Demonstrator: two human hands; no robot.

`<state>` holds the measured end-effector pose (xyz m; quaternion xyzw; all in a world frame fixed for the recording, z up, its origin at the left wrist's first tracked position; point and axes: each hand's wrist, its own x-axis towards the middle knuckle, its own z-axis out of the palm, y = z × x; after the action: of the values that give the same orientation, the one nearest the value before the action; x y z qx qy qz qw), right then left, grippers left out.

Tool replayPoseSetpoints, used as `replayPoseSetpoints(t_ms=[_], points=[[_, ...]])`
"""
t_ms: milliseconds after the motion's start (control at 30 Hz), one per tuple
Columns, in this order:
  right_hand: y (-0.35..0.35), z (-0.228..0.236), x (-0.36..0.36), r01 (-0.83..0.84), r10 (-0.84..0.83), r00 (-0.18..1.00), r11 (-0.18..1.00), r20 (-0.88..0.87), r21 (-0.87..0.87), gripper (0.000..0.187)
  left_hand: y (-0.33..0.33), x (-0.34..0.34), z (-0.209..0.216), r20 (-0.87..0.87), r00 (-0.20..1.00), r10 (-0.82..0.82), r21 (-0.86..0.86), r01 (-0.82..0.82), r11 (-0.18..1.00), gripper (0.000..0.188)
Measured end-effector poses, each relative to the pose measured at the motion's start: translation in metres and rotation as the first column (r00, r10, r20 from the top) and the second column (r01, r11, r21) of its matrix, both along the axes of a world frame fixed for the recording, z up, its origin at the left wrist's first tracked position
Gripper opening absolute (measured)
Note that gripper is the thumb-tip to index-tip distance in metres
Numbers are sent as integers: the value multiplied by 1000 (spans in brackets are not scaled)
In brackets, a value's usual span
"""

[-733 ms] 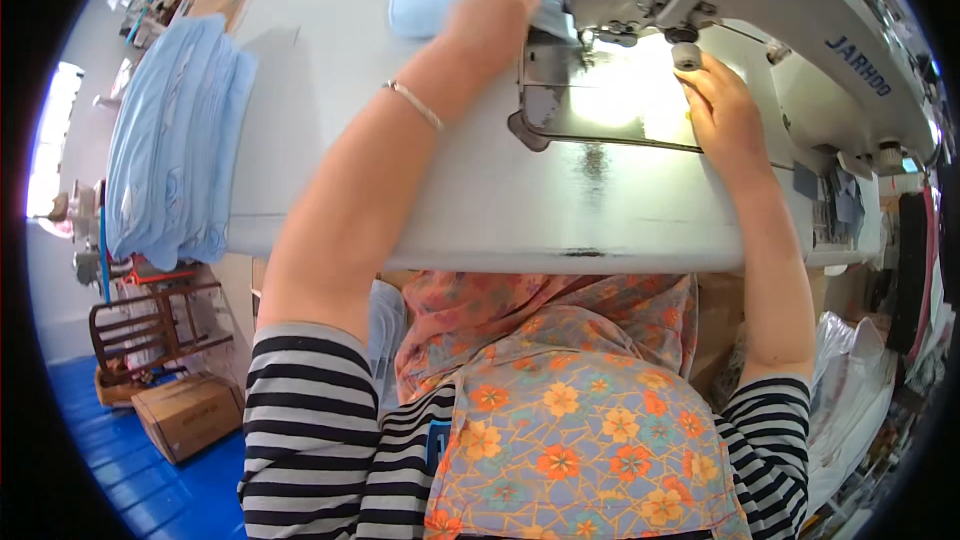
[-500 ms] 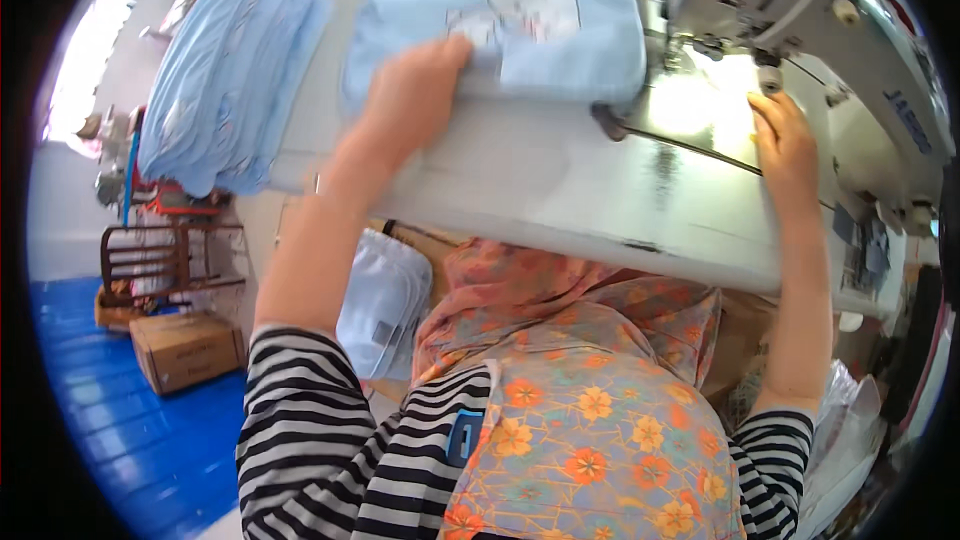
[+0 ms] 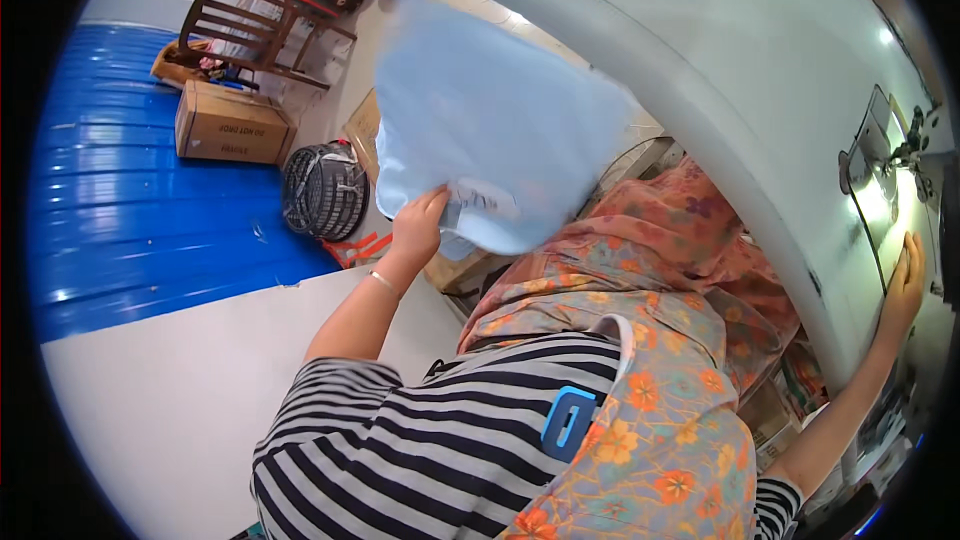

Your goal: The person is using an industrial sewing machine to sew the edges of light blue fabric items featuring cartoon prints.

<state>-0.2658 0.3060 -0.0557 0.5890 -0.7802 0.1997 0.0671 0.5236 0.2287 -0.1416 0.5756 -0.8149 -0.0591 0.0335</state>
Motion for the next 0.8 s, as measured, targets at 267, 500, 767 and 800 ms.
replayPoseSetpoints(t_ms=[267,500,767,800], points=[[6,-3,-1,4,-5,1000,1000,-28,-12,33,-18,29,-89,46,959,280,16,-281,960,37],[8,8,14,65,-65,998,998,19,-17,32,-32,-16,-95,293,914,279,361,-376,853,53],[13,12,37,147,-146,988,989,43,-22,29,-209,-132,142,-149,923,-355,-752,128,647,57],[11,14,42,150,-149,988,988,47,-38,29,-235,-137,174,-96,918,-385,-840,133,526,54]])
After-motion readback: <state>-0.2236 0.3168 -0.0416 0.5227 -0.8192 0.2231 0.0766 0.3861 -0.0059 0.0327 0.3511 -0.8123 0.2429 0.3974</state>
